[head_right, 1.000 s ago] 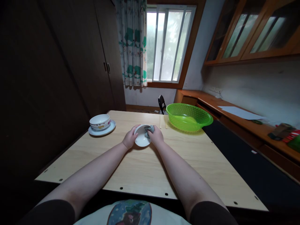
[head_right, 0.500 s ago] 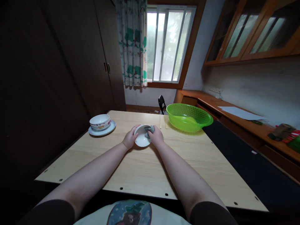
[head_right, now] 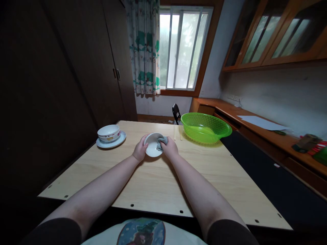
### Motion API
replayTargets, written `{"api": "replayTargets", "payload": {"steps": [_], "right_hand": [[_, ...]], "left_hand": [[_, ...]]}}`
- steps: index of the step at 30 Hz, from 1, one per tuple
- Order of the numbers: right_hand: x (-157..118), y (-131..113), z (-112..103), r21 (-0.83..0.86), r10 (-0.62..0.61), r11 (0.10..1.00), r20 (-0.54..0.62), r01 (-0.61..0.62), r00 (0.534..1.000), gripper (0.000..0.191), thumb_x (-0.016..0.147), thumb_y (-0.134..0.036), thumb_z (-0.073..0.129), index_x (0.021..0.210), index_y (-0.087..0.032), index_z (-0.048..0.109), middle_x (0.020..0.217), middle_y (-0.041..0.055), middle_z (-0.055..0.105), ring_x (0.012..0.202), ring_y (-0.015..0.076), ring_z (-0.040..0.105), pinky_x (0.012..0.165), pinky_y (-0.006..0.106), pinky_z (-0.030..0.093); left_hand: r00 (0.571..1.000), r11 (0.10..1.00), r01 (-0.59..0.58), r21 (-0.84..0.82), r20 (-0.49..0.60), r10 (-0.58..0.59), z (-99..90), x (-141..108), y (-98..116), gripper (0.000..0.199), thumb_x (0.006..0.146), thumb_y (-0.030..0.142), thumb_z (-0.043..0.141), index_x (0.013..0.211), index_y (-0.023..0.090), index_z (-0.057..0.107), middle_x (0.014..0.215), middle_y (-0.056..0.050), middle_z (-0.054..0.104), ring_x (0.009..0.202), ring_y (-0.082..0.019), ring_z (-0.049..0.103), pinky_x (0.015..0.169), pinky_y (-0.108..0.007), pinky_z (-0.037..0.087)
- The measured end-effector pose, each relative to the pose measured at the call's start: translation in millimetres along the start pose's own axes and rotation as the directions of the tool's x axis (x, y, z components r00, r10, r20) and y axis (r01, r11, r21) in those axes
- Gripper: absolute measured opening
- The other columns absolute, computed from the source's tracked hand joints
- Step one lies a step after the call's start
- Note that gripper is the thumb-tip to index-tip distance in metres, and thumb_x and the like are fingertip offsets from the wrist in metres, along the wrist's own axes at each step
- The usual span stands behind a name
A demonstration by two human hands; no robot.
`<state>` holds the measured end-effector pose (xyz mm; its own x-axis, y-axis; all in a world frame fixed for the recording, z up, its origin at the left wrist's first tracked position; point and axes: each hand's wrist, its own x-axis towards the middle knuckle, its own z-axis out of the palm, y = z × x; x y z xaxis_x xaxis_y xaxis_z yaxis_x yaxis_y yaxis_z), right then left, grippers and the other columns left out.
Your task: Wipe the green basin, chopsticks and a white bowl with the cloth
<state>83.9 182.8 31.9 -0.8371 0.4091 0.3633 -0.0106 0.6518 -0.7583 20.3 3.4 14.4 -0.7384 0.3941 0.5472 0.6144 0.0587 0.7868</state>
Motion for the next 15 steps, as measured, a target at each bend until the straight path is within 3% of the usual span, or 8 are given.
{"api": "replayTargets", "payload": {"steps": [4,10,15], "right_hand": [[0.6,2.1,0.5,-0.019,0.007,1.0,0.002,-0.007,1.0,0.016,0.077,-0.036,0.06,0.085,-0.022,0.059,0.079,0.0018,0.067,0.073,0.0177,0.06,0.062,0.027,0.041],[2.7,6.2,0.8,-0.058,-0.024,0.998,0.003,0.024,1.0,0.019,0.076,-0.036,0.059,0.089,-0.022,0.06,0.081,0.001,0.066,0.074,0.0171,0.058,0.063,0.026,0.04],[2.7,6.4,0.9,-0.045,-0.018,0.999,0.014,0.019,1.0,0.019,0.076,-0.037,0.059,0.087,-0.022,0.062,0.079,0.001,0.066,0.073,0.0173,0.058,0.063,0.026,0.04]], "left_hand": [[0.999,1.0,0.006,-0.019,0.036,-0.005,0.6,0.3,-0.4,0.056,0.085,0.043,0.047,0.135,0.018,0.044,0.133,-0.01,0.055,0.12,-0.026,0.052,0.104,-0.039,0.039],[0.984,0.999,-0.037,-0.018,0.172,0.039,0.4,-0.4,6.0,0.056,0.083,0.041,0.05,0.133,0.017,0.047,0.131,-0.011,0.057,0.118,-0.026,0.053,0.103,-0.039,0.039],[0.981,1.0,0.002,-0.002,0.195,-0.002,-0.7,0.2,6.7,0.059,0.081,0.043,0.052,0.134,0.018,0.047,0.131,-0.009,0.057,0.117,-0.025,0.054,0.102,-0.037,0.04]]}}
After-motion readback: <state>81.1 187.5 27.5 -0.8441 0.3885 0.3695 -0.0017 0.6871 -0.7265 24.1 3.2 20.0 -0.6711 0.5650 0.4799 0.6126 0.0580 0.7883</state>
